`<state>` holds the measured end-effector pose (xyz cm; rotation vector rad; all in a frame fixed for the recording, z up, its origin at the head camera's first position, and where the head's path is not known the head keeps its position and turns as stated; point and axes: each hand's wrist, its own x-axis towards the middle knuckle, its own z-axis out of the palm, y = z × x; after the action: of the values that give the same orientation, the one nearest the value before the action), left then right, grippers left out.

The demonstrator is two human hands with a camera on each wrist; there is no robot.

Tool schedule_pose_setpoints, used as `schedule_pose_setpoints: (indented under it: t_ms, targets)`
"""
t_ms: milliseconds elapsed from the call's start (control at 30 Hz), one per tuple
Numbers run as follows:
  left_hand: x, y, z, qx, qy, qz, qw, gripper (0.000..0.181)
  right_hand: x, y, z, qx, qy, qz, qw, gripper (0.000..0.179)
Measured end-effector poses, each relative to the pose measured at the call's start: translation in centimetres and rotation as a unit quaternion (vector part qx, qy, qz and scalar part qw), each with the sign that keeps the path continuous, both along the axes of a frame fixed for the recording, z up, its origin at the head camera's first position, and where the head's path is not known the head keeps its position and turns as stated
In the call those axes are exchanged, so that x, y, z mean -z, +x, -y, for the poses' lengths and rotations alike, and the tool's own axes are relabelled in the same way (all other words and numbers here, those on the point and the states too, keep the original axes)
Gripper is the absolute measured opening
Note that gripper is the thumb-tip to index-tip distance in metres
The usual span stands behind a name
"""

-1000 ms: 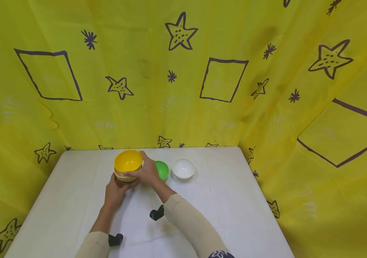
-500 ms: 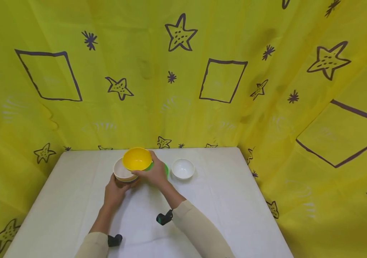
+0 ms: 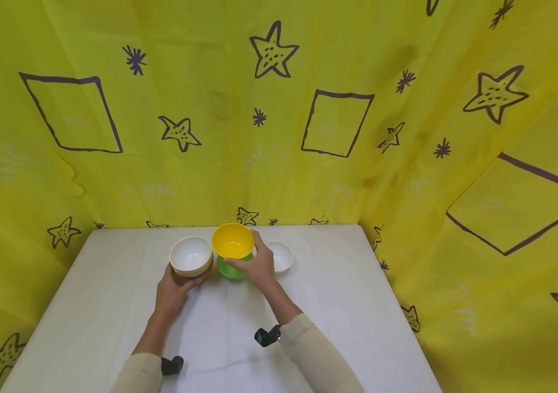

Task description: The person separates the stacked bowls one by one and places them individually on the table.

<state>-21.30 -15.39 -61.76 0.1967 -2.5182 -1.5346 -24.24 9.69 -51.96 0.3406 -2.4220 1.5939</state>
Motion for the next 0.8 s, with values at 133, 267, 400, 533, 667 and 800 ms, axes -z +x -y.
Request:
schedule_pose_setpoints:
  t_ms: [133, 267, 400, 533, 667, 800]
  targets:
    - [0.0, 0.0, 0.0, 0.001, 0.006, 0.009, 0.9999, 0.112, 0.2, -0.3, -1.5, 0.013, -0.005, -0.014, 0.9998, 0.083]
    - [0.0, 0.0, 0.1, -0.001, 0.001, 0.011, 0.9999, 0.111, 0.3, -0.8, -3.0, 0.031, -0.020, -0.015, 0.9992, 0.088]
    - [0.0, 0.0, 0.1, -0.006, -0.006, 0.004, 1.0000, 0.110, 0.3, -1.1, -4.5, 0.064, -0.042, -0.014, 0.9970, 0.089]
    - [0.2, 0.0, 0.2, -0.012, -0.009, 0.001, 0.9999, 0.109, 0.5, -1.4, -5.9, 0.095, -0.072, -0.016, 0.9927, 0.082]
    - [0.3, 0.0, 0.2, -0.014, -0.004, -0.005, 0.9999, 0.109, 1.2, -1.5, -7.2, 0.120, -0.094, -0.018, 0.9881, 0.074]
    - [0.2, 0.0, 0.2, -0.004, 0.010, -0.008, 0.9999, 0.111, 2.1, -1.4, -8.7, 0.152, -0.091, -0.009, 0.9842, 0.073]
